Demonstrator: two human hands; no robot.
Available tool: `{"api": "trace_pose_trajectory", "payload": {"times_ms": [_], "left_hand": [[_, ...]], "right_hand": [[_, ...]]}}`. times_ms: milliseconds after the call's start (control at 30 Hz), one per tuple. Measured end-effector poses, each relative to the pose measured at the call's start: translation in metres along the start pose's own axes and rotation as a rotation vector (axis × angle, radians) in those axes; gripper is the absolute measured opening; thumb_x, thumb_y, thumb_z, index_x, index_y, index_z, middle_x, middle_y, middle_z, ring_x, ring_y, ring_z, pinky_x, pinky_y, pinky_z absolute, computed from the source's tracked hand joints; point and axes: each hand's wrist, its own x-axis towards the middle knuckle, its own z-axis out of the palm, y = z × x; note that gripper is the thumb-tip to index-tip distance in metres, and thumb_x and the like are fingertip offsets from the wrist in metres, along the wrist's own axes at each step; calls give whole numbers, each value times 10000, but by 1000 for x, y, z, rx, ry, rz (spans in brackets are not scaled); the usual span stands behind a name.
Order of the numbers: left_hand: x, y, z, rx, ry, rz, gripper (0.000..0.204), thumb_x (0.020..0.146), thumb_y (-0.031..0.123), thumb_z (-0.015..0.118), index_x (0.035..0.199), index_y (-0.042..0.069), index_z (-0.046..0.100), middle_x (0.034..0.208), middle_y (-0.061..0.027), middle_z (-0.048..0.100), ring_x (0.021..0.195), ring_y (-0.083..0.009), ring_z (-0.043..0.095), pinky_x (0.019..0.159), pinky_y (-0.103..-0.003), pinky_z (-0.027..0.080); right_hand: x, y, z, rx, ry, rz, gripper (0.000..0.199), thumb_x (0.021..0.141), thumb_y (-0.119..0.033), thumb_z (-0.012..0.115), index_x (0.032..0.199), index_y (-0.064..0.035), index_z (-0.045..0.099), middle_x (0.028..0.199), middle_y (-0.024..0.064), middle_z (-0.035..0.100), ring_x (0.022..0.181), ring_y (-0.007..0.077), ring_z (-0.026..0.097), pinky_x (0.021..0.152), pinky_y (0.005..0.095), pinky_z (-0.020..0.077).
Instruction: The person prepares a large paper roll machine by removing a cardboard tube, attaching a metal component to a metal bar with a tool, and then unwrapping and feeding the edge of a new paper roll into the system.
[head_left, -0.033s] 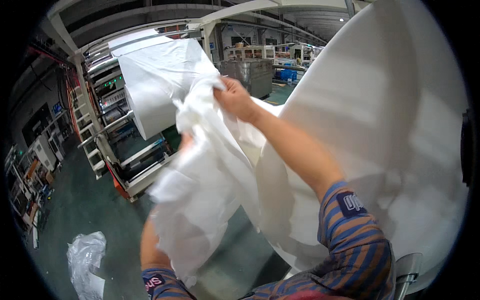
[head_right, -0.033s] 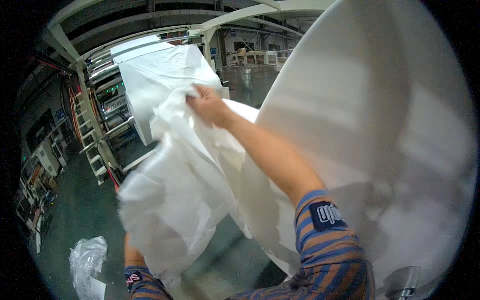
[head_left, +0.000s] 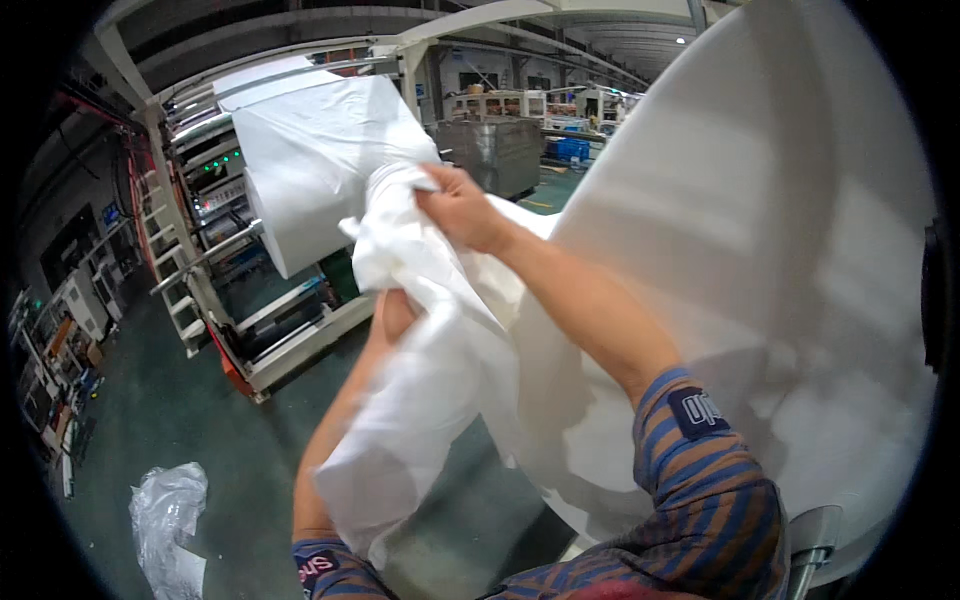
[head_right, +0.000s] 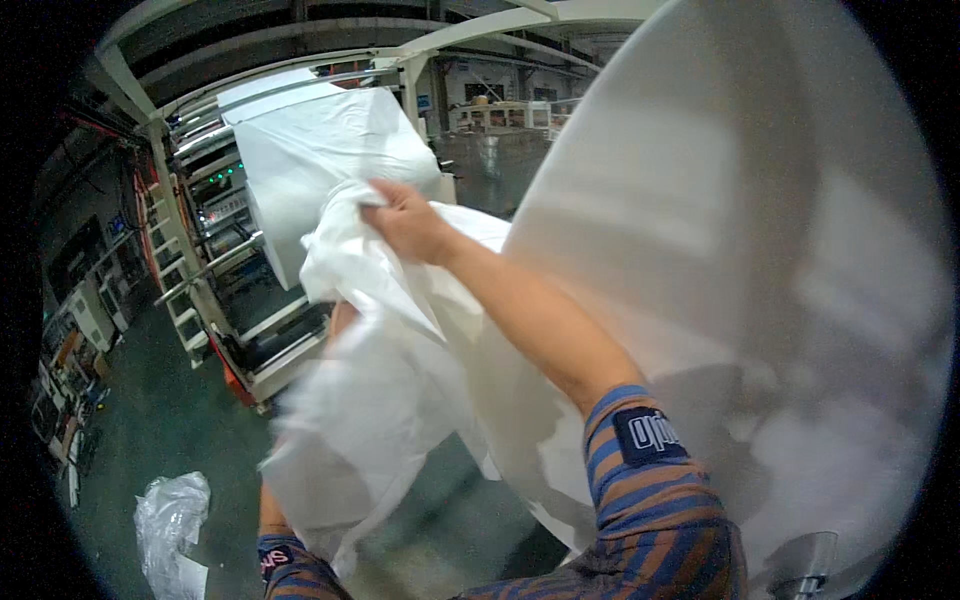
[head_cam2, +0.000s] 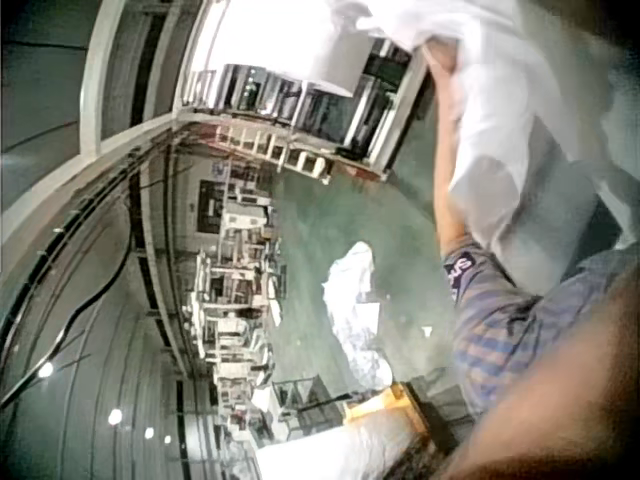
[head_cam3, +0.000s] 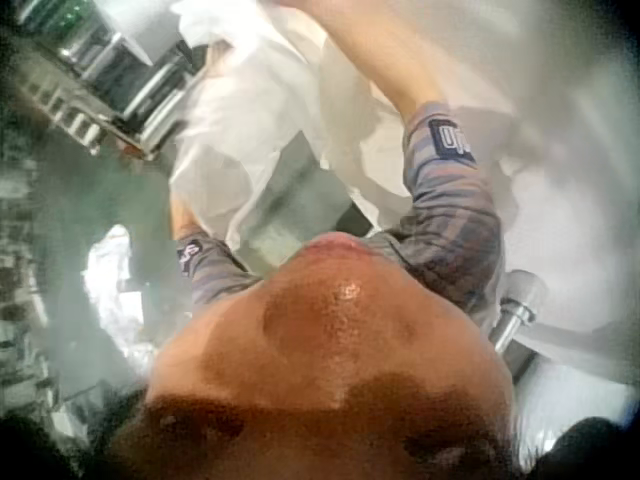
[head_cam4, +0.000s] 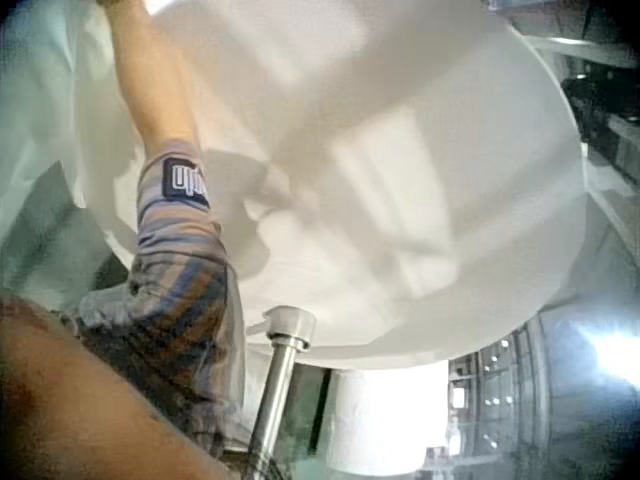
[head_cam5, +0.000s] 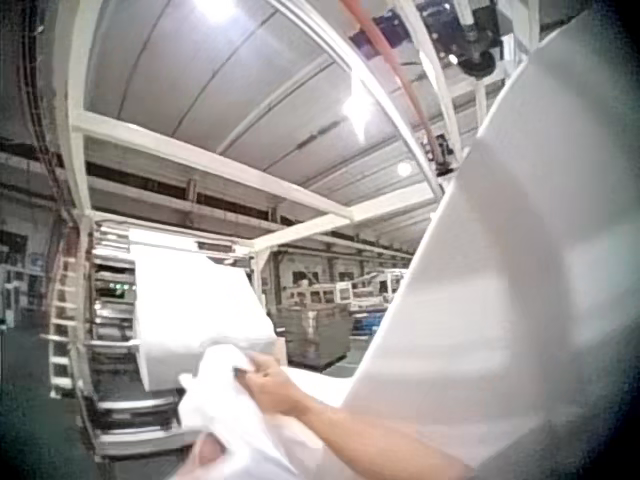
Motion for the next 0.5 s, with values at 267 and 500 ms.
{"api": "trace_pose_trajectory", "payload": {"times_ms": [267, 500], "left_hand": [[13, 11, -32, -842, 549, -400, 419, 830, 100, 540, 1204, -39, 412, 1111, -162, 529, 951, -250, 571, 780, -365, 505], [55, 93, -47, -707, 153, -249, 384, 875, 272, 445, 1145, 7, 513, 1053, -138, 570, 896, -258, 594, 782, -373, 496]], "right_hand": [[-61, -36, -14, -653, 32, -18, 1041, 675, -449, 724, 1418, -130, 68, 1454, 125, 133, 1288, 302, 252, 1045, 402, 242], [-103, -41, 66, -362, 162, -161, 776, 645, -178, 710, 1306, -45, 326, 1340, 181, 332, 1268, 302, 287, 1042, 382, 231]]}}
